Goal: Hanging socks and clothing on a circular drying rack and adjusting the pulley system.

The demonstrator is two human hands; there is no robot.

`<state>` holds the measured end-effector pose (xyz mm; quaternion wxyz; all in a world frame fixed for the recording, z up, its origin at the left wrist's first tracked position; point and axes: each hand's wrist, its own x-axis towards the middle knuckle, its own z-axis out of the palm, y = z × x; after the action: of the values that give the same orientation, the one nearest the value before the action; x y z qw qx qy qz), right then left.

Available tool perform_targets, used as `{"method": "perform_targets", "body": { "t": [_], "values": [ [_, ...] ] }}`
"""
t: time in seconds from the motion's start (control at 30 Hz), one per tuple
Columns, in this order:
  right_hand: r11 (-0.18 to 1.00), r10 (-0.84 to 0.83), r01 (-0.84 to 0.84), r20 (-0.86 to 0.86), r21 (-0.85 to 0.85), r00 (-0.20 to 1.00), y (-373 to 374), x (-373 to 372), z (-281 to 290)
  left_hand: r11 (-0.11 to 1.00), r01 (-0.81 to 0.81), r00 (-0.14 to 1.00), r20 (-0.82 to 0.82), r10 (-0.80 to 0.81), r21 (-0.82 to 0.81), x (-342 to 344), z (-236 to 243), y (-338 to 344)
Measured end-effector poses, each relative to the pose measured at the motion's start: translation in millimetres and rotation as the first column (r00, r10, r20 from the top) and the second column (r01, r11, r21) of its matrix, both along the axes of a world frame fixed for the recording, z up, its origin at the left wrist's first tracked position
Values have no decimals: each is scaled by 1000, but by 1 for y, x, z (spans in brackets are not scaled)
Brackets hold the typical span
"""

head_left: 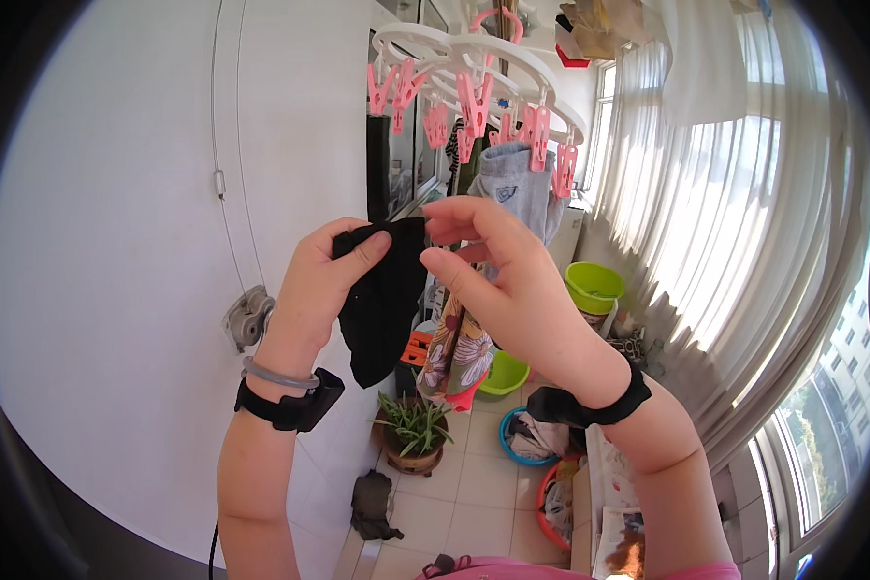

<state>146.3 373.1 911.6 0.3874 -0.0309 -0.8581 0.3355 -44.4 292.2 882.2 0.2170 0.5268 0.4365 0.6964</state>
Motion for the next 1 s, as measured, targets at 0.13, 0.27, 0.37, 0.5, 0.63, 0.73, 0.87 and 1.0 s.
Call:
{"method": "perform_targets", "body": {
  "t": [0.13,0.27,0.37,0.5,0.63,0.73,0.87,1.0],
  "values": [
    [993,-22,76,-473,96,881,-5,-2,19,992,-109,994,-12,110,62,-1,20,-2],
    [975,-108,11,-434,-220,895,6,-5,44,985,-135,990,-35,139,106,4,36,7],
    [963,-45,-52,-350,-264,936,23,-24,65,989,-119,988,-85,127,88,6,47,9],
    [957,109,-189,-333,-220,937,44,-35,80,985,-149,984,-89,157,86,8,53,19],
    [935,163,-248,-314,-253,935,42,-27,78,990,-19,993,-117,35,137,17,55,20],
    [900,228,-316,-296,-300,928,50,-26,72,990,34,992,-126,-17,135,24,58,25],
    [896,272,-347,-276,-277,922,62,-28,66,989,62,991,-128,-44,137,29,60,30],
    [874,321,-400,-289,-278,902,62,-26,63,989,71,986,-160,-50,129,32,61,36]
  ]
}}
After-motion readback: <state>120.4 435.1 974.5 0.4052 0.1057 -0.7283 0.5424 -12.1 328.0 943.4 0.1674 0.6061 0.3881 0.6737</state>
